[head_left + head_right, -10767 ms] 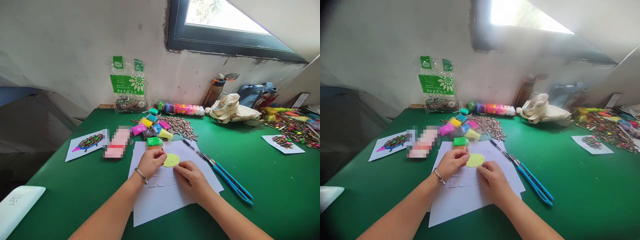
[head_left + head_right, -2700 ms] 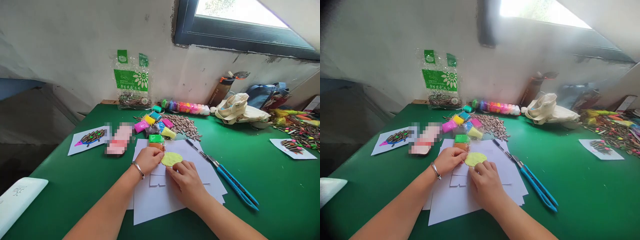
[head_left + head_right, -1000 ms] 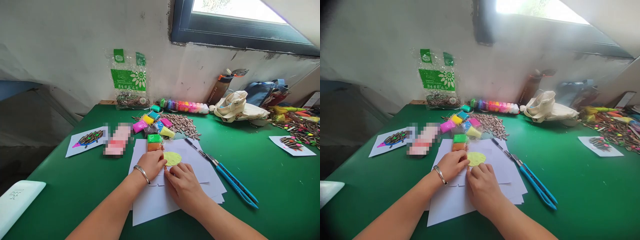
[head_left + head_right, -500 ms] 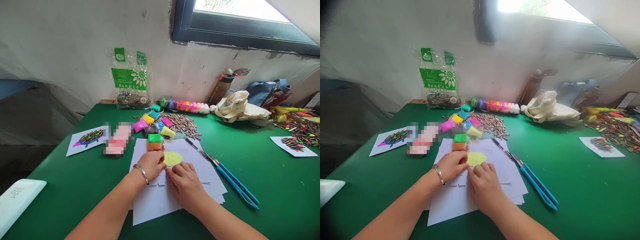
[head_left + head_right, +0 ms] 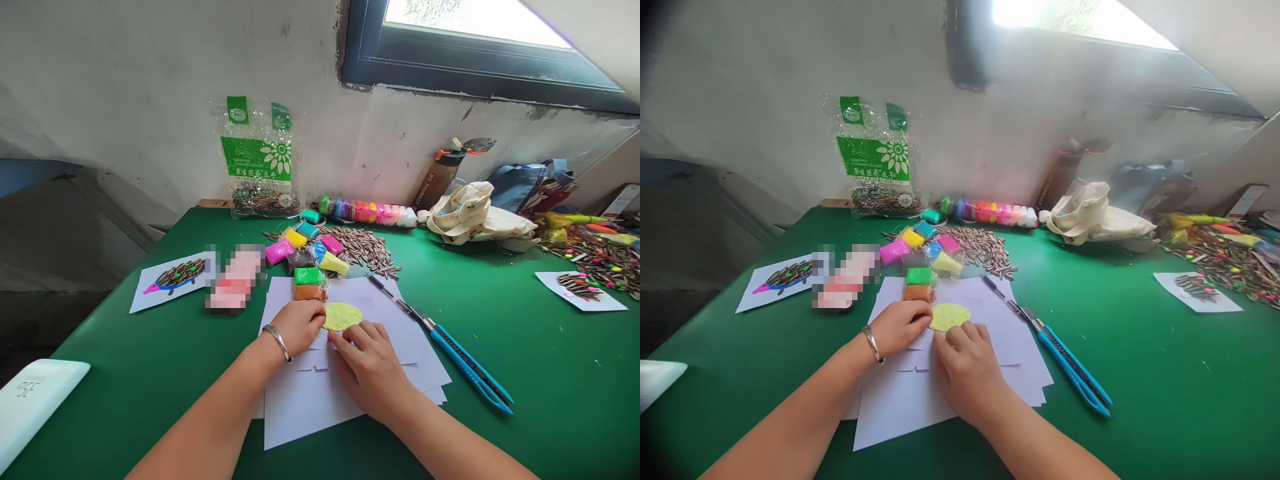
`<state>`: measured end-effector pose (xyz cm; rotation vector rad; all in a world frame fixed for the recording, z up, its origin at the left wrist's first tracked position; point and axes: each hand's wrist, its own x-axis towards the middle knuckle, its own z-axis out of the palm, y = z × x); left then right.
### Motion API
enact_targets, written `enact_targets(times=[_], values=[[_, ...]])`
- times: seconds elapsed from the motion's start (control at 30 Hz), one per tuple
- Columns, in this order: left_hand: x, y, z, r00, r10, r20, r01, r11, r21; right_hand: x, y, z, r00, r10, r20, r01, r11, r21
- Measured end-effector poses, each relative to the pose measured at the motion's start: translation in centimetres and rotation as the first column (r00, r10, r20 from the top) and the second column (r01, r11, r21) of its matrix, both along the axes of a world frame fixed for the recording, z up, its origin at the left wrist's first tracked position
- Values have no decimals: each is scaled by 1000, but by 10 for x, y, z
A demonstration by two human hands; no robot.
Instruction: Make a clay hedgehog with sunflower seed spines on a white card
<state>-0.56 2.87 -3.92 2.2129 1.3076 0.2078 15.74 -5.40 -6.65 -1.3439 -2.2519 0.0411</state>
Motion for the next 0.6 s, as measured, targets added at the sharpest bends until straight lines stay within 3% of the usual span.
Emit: enact_targets(times=[0.27,0.6], values=[[1,-1,3,999,32,15,-32,999,-2,-6,3,1,995,-36,92,35,999,16],[1,0,2,999,38,8,-38,999,-3,-2,14,2,997,-77,16,77,996,-33]])
